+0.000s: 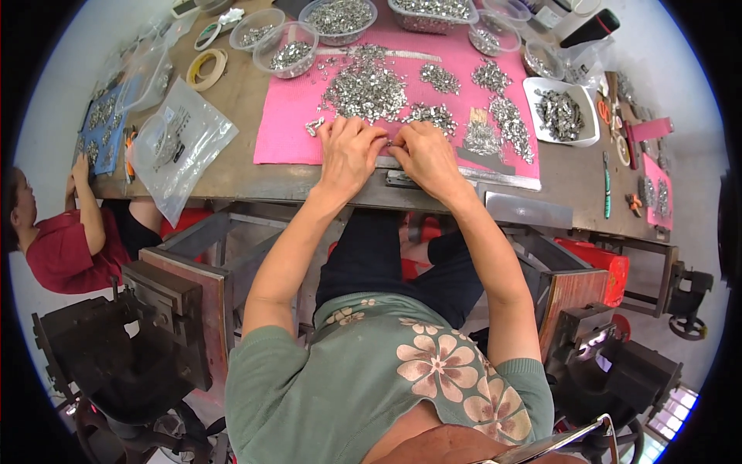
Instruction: The person sorts small metal parts from plastic containers into a metal jig, then uses a manual press machine to press the components, and finally trims them with pliers.
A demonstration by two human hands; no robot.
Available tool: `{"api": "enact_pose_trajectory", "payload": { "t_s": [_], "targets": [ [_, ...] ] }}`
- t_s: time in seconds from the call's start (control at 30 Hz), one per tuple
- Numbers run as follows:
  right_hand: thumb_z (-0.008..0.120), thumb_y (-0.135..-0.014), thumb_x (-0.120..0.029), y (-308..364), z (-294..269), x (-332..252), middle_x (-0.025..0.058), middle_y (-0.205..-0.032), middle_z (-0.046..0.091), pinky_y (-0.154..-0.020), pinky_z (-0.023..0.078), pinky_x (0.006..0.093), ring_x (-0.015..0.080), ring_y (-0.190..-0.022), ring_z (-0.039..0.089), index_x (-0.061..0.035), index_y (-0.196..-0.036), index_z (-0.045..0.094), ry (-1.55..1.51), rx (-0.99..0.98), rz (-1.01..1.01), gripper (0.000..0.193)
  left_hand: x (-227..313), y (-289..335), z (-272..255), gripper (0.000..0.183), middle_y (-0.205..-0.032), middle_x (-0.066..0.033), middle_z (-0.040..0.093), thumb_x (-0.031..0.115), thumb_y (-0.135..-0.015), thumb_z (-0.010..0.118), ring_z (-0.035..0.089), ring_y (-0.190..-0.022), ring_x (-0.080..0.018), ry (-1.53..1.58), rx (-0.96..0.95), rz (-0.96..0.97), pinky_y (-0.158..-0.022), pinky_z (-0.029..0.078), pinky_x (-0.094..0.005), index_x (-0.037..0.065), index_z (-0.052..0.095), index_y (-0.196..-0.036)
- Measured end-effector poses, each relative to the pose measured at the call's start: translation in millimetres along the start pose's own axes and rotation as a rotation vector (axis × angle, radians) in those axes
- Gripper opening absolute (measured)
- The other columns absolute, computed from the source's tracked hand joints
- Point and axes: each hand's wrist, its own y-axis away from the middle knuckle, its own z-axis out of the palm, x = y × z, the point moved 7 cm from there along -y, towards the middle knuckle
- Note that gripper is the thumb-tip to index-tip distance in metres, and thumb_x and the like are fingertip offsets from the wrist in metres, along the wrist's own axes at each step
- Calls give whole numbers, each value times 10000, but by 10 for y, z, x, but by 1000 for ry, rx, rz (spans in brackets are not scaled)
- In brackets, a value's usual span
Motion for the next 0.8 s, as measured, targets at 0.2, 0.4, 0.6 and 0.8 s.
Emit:
{"api": "enact_pose_trajectory", "payload": {
  "t_s": [0.2,0.4,0.6,0.8],
  "targets": [
    [760,-820,-122,47,-69,21,135,-812,628,-746,487,453,342,-814,609,-11,-848,670,-32,13,-26,146,-13,-54,-23,84,-875,-5,630,157,-852,759,573,-884,-211,46,-39,12,-899,348,-409,125,738,-926],
    [740,-827,-88,60,-51,-30,133,-800,624,-727,486,445,339,-803,609,-14,-858,669,-14,45,-73,107,52,-26,-119,71,-869,-9,636,124,-877,732,585,-891,-210,93,-19,20,-916,344,-390,111,714,-945],
    [743,-823,-84,50,-125,83,127,-790,625,-719,480,441,332,-799,609,-13,-840,659,-78,68,-17,111,28,43,-130,78,-863,-33,643,100,-885,720,602,-833,-215,219,-11,-69,-901,359,-380,76,693,-954],
    [744,-821,-95,6,-63,-18,126,-795,630,-742,482,443,332,-794,610,-21,-837,677,-70,71,-57,101,17,85,-112,83,-862,-48,643,103,-886,718,609,-829,-227,197,-10,-86,-894,375,-380,62,682,-949]
  ]
}}
